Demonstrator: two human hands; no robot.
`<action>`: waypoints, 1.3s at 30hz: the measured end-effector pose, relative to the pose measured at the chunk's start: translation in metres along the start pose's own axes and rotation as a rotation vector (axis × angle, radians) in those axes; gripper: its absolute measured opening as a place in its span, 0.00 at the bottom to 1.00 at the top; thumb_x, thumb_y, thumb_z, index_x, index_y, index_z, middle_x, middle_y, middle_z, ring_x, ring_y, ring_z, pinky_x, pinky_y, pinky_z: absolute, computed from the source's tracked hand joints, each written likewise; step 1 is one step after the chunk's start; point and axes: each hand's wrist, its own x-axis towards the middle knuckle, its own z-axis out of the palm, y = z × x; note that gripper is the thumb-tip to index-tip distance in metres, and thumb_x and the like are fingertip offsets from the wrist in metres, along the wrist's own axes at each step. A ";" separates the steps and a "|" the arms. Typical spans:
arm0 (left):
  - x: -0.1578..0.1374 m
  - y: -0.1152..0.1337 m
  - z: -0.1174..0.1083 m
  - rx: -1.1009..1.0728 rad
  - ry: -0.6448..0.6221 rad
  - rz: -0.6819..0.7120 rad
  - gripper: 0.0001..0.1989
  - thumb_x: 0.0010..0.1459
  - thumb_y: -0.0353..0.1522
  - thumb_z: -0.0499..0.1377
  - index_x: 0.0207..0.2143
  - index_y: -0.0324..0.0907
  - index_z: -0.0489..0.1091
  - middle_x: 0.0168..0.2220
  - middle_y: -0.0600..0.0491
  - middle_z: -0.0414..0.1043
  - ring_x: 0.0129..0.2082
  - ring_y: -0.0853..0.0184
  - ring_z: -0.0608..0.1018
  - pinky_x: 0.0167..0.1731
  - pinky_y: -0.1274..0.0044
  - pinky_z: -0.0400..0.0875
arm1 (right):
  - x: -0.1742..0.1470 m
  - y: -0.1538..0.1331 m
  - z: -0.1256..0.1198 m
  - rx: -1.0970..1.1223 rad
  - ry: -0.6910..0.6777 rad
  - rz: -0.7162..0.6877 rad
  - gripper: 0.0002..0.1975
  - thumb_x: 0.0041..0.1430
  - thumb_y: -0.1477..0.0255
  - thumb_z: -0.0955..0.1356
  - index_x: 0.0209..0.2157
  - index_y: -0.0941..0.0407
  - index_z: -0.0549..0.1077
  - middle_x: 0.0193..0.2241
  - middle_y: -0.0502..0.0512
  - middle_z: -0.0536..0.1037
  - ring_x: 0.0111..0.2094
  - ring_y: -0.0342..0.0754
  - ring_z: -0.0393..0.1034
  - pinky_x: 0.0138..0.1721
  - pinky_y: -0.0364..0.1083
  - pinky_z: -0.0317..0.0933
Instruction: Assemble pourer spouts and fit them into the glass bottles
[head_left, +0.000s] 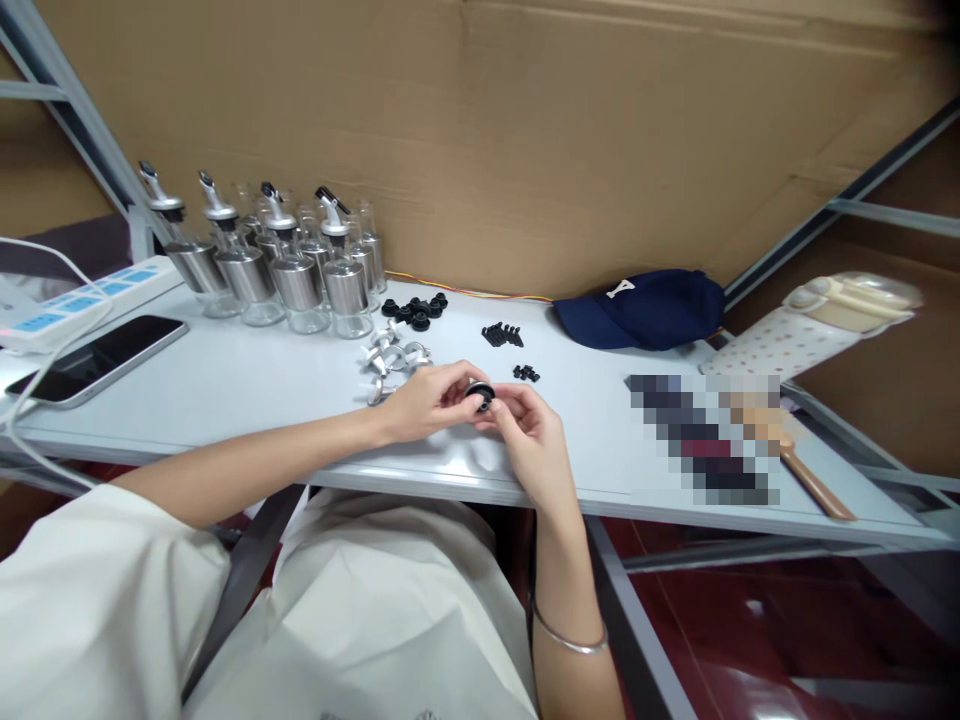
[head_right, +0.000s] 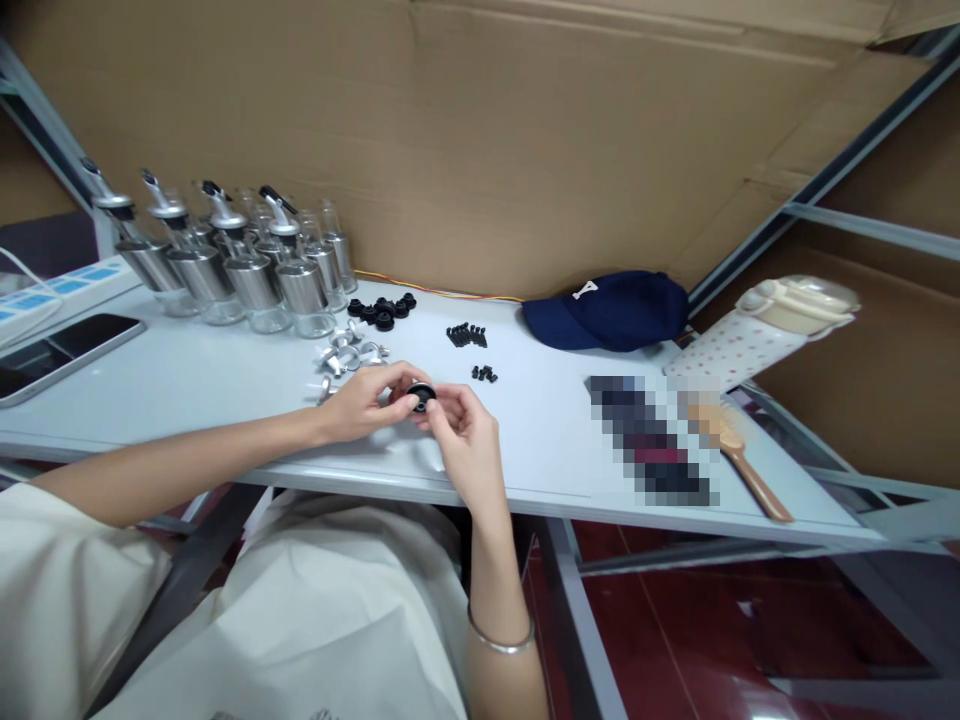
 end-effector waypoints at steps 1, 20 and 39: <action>0.000 -0.001 0.000 0.007 0.023 0.036 0.12 0.56 0.34 0.51 0.41 0.39 0.66 0.26 0.57 0.66 0.24 0.73 0.68 0.27 0.80 0.65 | 0.001 0.000 0.000 0.017 0.015 -0.010 0.13 0.52 0.63 0.68 0.36 0.56 0.69 0.31 0.53 0.79 0.31 0.46 0.75 0.35 0.46 0.70; -0.002 -0.003 0.003 0.114 0.015 0.287 0.21 0.50 0.23 0.54 0.48 0.42 0.62 0.39 0.51 0.62 0.39 0.67 0.70 0.42 0.73 0.70 | -0.003 0.000 -0.001 -0.052 0.003 -0.046 0.14 0.48 0.68 0.72 0.36 0.54 0.67 0.34 0.52 0.76 0.35 0.46 0.72 0.41 0.47 0.66; 0.020 0.004 -0.120 0.904 0.612 0.064 0.13 0.49 0.22 0.51 0.39 0.41 0.61 0.43 0.46 0.65 0.47 0.58 0.68 0.47 0.65 0.64 | 0.000 0.004 -0.005 -0.190 0.004 -0.080 0.13 0.55 0.64 0.66 0.39 0.55 0.72 0.39 0.57 0.75 0.38 0.50 0.72 0.43 0.49 0.64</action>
